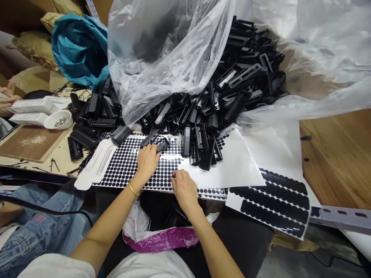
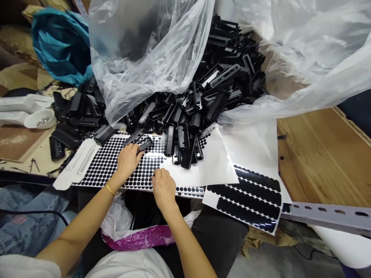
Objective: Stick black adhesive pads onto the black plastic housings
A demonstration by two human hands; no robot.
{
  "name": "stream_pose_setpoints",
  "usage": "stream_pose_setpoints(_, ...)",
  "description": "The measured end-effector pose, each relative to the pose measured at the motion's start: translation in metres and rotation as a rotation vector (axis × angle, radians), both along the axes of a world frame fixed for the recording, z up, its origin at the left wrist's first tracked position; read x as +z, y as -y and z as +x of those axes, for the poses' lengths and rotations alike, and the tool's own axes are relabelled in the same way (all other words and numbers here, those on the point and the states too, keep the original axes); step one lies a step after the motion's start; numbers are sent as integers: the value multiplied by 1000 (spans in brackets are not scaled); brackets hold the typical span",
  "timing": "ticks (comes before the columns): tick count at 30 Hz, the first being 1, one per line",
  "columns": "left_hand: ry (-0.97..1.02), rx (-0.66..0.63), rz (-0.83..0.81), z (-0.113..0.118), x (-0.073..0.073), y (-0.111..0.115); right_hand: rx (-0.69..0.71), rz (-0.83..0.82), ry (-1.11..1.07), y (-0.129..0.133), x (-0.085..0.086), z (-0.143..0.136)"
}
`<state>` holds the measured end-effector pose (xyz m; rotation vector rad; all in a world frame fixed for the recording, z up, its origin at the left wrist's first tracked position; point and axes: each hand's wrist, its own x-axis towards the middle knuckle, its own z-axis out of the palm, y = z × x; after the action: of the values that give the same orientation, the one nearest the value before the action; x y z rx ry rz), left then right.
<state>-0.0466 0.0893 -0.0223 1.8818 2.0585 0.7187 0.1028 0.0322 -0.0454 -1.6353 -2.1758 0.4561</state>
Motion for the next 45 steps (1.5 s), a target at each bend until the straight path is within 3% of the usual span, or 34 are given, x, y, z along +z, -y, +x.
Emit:
stream_pose_setpoints(3, 242, -43, -40, 3, 1, 7, 4, -85, -131, -3, 3, 4)
stream_pose_setpoints(6, 776, -98, -139, 17, 2, 29, -86, -197, -462, 0, 10, 12)
stream_pose_setpoints(9, 1315, -49, -370, 37, 0, 50, -192, -324, -855, 6, 17, 20)
stream_pose_setpoints(12, 1566, 8, -517, 50, -1, 64, -244, -390, -1078, 13, 21, 24)
stream_pose_setpoints(16, 1628, 12, -564, 57, 2, 71, -320, -377, -1124, 18, 21, 24)
stream_pose_setpoints(26, 1661, 87, -525, 64, 10, 77, -324, -259, -915, 20, 25, 20)
stream_pose_setpoints(33, 1501, 15, -407, 63, 6, 77, -245, -174, -735, 18, 31, 21)
stream_pose_setpoints(36, 1477, -46, -437, 61, 3, 75, -272, -111, -628, 21, 29, 23)
stream_pose_setpoints(40, 1584, -80, -611, 63, 3, 75, -367, 49, -485, 34, 27, 48)
stream_pose_setpoints(45, 1644, -70, -731, 63, 4, 78, -518, 227, -239, 62, 30, 117)
